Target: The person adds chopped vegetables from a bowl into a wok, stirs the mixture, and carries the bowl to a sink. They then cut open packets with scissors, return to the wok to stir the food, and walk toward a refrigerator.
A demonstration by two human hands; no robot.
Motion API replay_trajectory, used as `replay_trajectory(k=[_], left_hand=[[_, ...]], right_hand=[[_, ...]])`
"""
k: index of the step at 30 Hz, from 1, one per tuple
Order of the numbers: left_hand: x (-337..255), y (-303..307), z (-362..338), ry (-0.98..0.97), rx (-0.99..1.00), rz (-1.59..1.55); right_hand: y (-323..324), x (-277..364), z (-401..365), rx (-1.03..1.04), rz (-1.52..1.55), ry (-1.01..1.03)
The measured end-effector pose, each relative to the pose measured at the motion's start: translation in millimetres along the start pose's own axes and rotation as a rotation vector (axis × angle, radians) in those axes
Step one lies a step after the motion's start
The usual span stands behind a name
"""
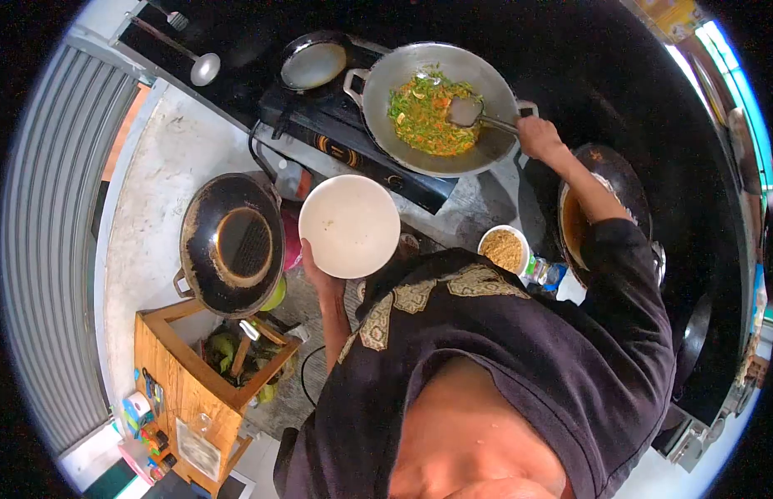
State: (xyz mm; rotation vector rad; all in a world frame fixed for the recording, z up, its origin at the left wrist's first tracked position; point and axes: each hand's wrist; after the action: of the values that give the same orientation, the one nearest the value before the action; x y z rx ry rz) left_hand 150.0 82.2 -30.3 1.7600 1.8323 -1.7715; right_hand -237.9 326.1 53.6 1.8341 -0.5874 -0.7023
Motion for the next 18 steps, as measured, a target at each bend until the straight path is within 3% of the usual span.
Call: replay_trajectory(k=[5,8,10,15,17,18], left_hand=[[-4.4,-0.2,-2.6,-0.060,-0.019,0.112],[-3.7,0.7,-3.5,-0.038,0.016,0.098],[-6.7,-5.1,-5.3,-0.052,0.032,0.079],[-5.0,-7.6,-3.9,-0.064,-0.032,0.068],[-2.0,3.1,-8.3,-0.014,-0.056,0.021],[1.1,16.8,-4.3,0.006,-0.055,-0.005]], right_hand=[[28.8,4.5,-16.2,-0.237,0.035,-0.011],[27.0,3.4,-7.3,0.002,0.160,0.050],[7.0,9.9,2.1,-0.057,0.203,0.148],[15.9,8.5,5.1,-0.016,0.183,-0.041],[-2.8,-16.4,9.2,-0.149,0.195,0.064],[13.9,-11.5,-0.7,-0.052,0.225,0.052]])
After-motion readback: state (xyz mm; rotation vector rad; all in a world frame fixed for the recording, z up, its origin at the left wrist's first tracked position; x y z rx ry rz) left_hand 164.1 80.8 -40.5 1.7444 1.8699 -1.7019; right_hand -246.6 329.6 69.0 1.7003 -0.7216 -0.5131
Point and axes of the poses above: each hand's wrist, its own z-axis towards the middle knuckle, its own y-axis out of the back of the hand, x = y × z, and after that the axes turned 1 degree about x, right-handed
